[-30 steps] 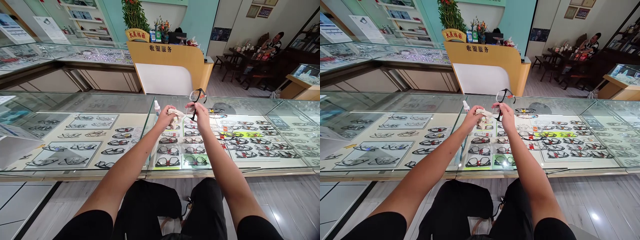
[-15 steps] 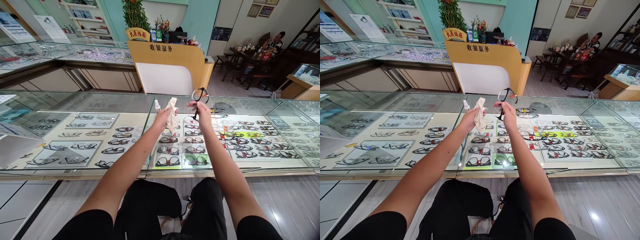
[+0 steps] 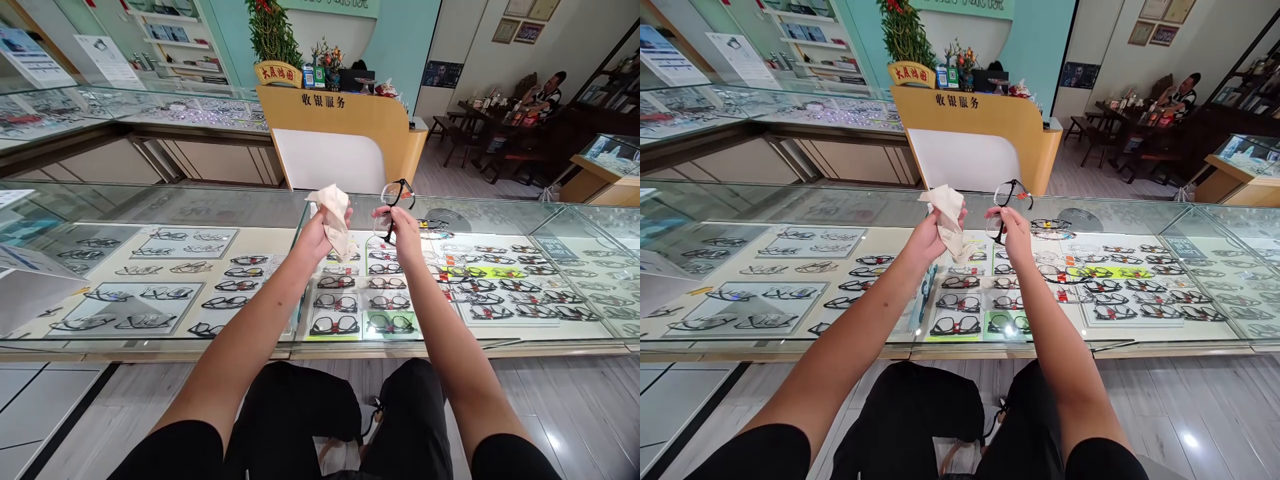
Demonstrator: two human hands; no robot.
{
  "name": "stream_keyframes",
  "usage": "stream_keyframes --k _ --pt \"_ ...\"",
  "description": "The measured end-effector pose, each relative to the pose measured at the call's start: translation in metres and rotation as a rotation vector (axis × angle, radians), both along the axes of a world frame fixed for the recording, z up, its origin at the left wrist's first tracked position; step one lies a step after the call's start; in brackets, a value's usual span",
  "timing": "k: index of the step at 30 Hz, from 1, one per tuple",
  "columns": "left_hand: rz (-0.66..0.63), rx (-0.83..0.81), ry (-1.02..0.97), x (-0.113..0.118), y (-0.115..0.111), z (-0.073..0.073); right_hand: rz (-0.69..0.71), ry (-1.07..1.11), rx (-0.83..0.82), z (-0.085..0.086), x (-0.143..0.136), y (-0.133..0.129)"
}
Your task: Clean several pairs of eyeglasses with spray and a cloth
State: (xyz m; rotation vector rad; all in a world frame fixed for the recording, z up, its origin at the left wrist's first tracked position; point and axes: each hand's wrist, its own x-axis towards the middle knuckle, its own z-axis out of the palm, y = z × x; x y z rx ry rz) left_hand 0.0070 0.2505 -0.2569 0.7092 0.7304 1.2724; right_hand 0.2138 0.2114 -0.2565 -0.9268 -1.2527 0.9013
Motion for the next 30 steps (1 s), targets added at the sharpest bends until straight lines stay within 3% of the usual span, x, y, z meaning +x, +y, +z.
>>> stream_keyframes --k 3,10,15,19,23,26,30 --pt "-0.06 -0.113 0.037 0.003 0.001 -0.009 0.052 0.015 -0.02 -0.001 0.0 0.002" --pt "-0.253 -0.124 0.071 0.008 -0.006 -0.019 0.198 0.11 -0.077 -0.003 -0.001 0.005" --pt "-0.076 0.006 0.276 0.015 -0.01 -0.023 0.217 0.08 -0.072 0.002 -0.002 0.0" --pt "0.043 0.075 0.429 0.017 -0.013 -0.026 0.408 0.062 -0.081 0.01 -0.005 -0.012" --pt "0.067 0.103 0.54 0.017 -0.018 -0.028 0.543 0.094 -0.162 0.014 -0.009 -0.019" --pt "0.051 0.097 0.545 0.018 -0.019 -0.03 0.498 0.156 -0.168 0.012 -0.01 -0.017" --pt "0.08 0.073 0.396 0.016 -0.011 -0.034 0.343 0.217 -0.134 0.01 -0.007 -0.01"
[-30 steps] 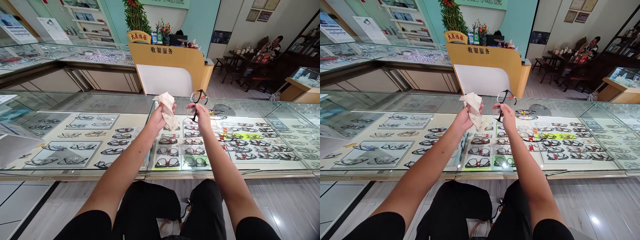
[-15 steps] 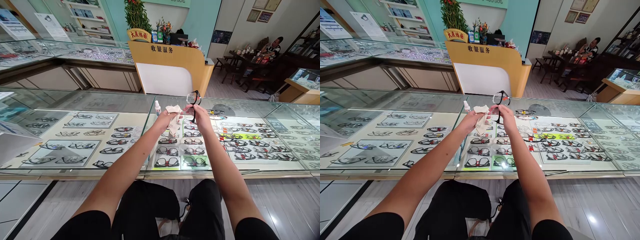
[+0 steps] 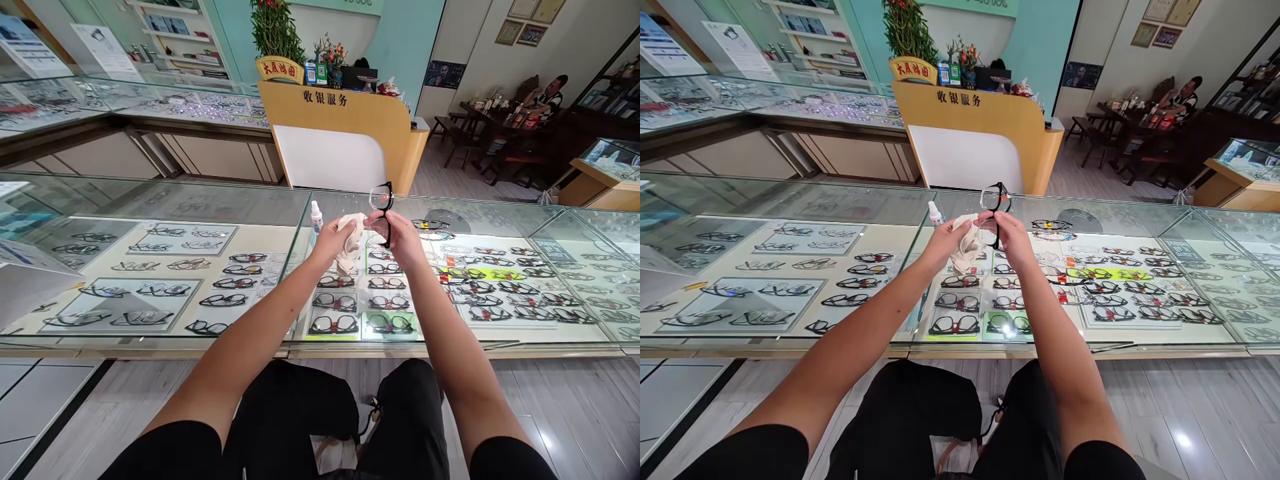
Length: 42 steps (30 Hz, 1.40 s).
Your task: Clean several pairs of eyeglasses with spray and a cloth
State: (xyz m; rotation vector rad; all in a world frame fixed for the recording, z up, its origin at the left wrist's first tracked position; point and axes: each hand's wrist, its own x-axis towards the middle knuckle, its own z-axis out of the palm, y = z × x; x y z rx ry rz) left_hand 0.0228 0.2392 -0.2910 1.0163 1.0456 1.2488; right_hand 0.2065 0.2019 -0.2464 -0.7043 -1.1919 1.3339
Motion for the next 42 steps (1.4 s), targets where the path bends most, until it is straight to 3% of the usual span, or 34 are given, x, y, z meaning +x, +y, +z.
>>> stream_keyframes --k 5,17,21,27,31,36,42 --pt "0.085 0.07 -0.116 -0.006 0.011 -0.002 -0.042 -0.025 -0.026 -0.006 0.002 0.008" --pt "0.313 0.075 -0.155 -0.018 0.016 0.016 0.148 -0.262 -0.109 -0.012 -0.004 0.0" --pt "0.272 0.205 -0.11 -0.016 0.007 0.022 0.182 -0.266 -0.153 -0.017 -0.008 0.002" --pt "0.097 0.467 0.232 -0.012 -0.01 0.025 0.166 -0.248 -0.121 -0.012 -0.01 -0.003" --pt "0.083 0.586 0.263 -0.012 -0.01 0.027 0.154 -0.312 -0.071 -0.008 -0.01 -0.005" --pt "0.094 0.513 0.339 -0.012 -0.013 0.03 0.139 -0.412 0.021 -0.009 -0.012 -0.004" --pt "0.025 0.234 0.464 -0.023 -0.01 0.024 0.134 -0.471 0.085 -0.008 -0.012 -0.007"
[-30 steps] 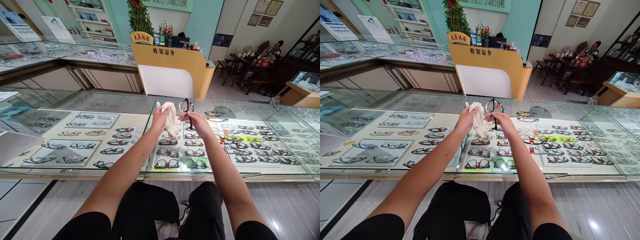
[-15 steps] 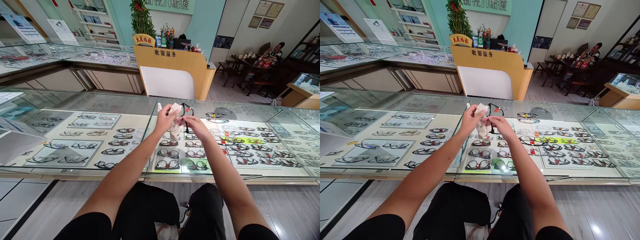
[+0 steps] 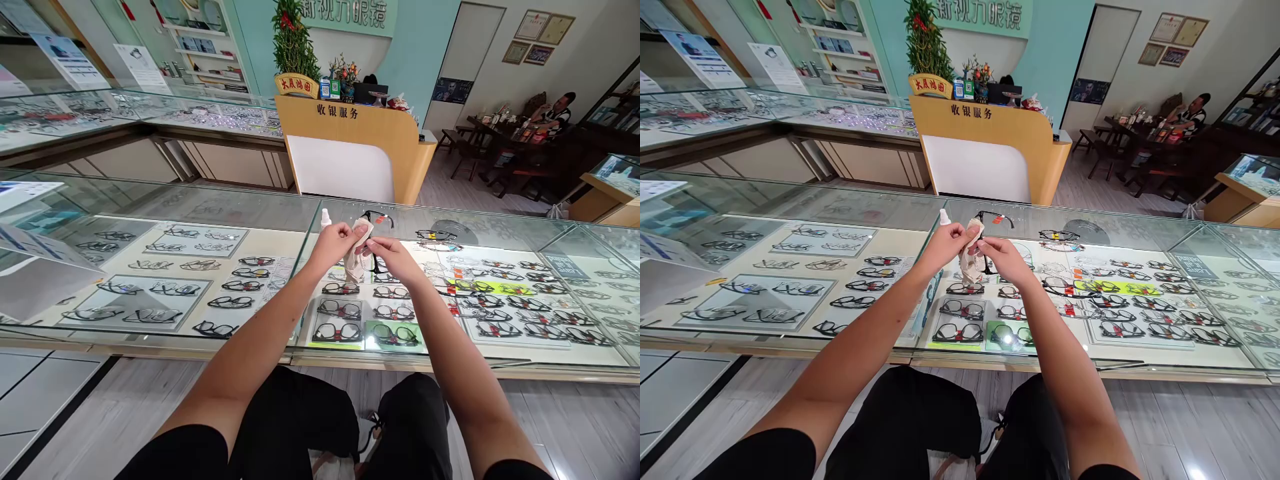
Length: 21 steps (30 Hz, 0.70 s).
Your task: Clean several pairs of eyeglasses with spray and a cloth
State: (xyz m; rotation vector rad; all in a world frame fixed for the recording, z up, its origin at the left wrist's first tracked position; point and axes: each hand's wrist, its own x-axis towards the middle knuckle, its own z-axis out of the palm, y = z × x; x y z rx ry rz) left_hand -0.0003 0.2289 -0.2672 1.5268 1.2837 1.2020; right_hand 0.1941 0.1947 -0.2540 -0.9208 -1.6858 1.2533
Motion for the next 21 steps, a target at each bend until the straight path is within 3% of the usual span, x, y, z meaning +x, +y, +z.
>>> stream_keyframes --k 5,11,15,21 --pt "-0.183 -0.267 -0.11 -0.009 0.01 -0.01 -0.03 -0.041 0.007 -0.001 0.0 -0.001" --pt "-0.307 -0.451 -0.236 -0.013 0.012 -0.007 -0.019 -0.076 0.001 -0.005 0.0 -0.001" --pt "-0.335 -0.457 -0.37 -0.009 0.011 -0.003 -0.02 -0.075 -0.034 -0.006 0.0 0.0" --pt "-0.344 -0.311 -0.557 -0.001 0.006 0.004 0.004 -0.054 0.003 -0.003 0.001 0.0"
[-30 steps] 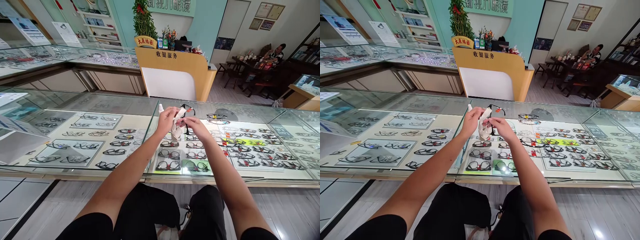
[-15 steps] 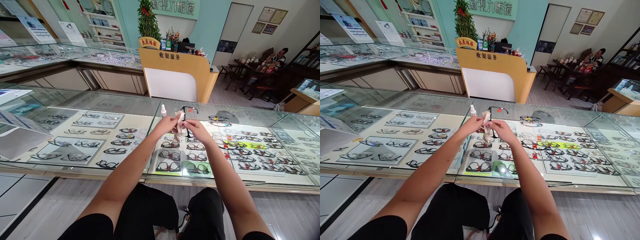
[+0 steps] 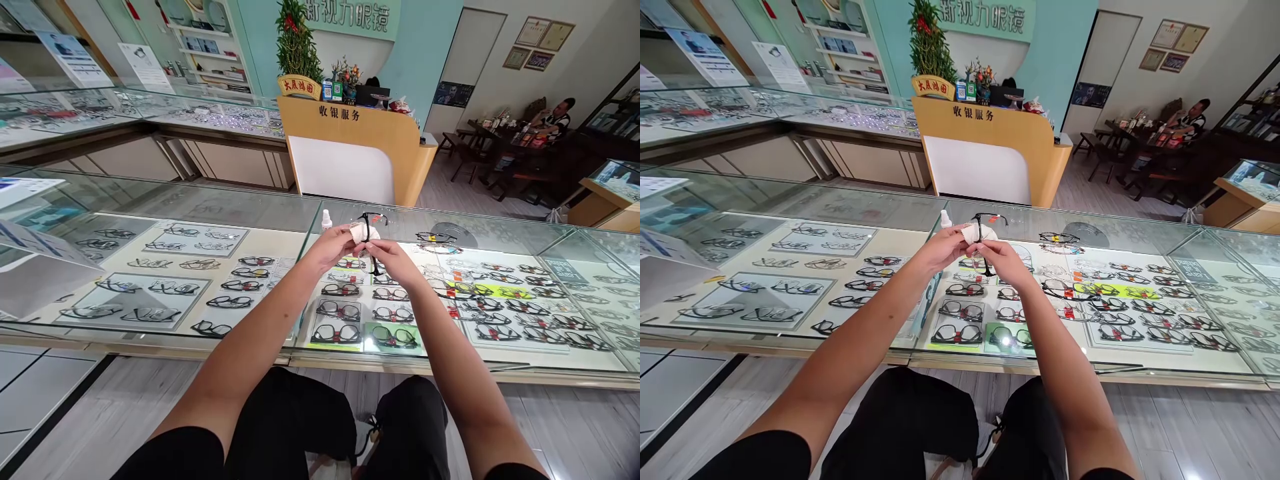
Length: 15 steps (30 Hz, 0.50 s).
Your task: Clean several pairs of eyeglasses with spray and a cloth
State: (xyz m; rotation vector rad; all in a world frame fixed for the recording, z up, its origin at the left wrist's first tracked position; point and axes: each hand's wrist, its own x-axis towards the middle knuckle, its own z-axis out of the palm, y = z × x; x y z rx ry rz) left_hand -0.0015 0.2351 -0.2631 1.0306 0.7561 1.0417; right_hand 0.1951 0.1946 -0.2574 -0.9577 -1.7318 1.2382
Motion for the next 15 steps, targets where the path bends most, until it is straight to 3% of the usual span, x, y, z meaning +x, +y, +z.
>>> stream_keyframes --k 5,10,15 --pt "0.037 0.047 -0.105 0.006 -0.002 -0.002 0.027 0.053 -0.03 0.002 -0.002 -0.001" --pt "0.113 -0.004 -0.217 0.017 -0.008 -0.002 -0.046 0.116 -0.065 -0.003 -0.001 0.002" --pt "0.084 0.008 -0.265 0.021 -0.014 0.002 -0.08 0.196 -0.079 -0.012 0.002 0.009"
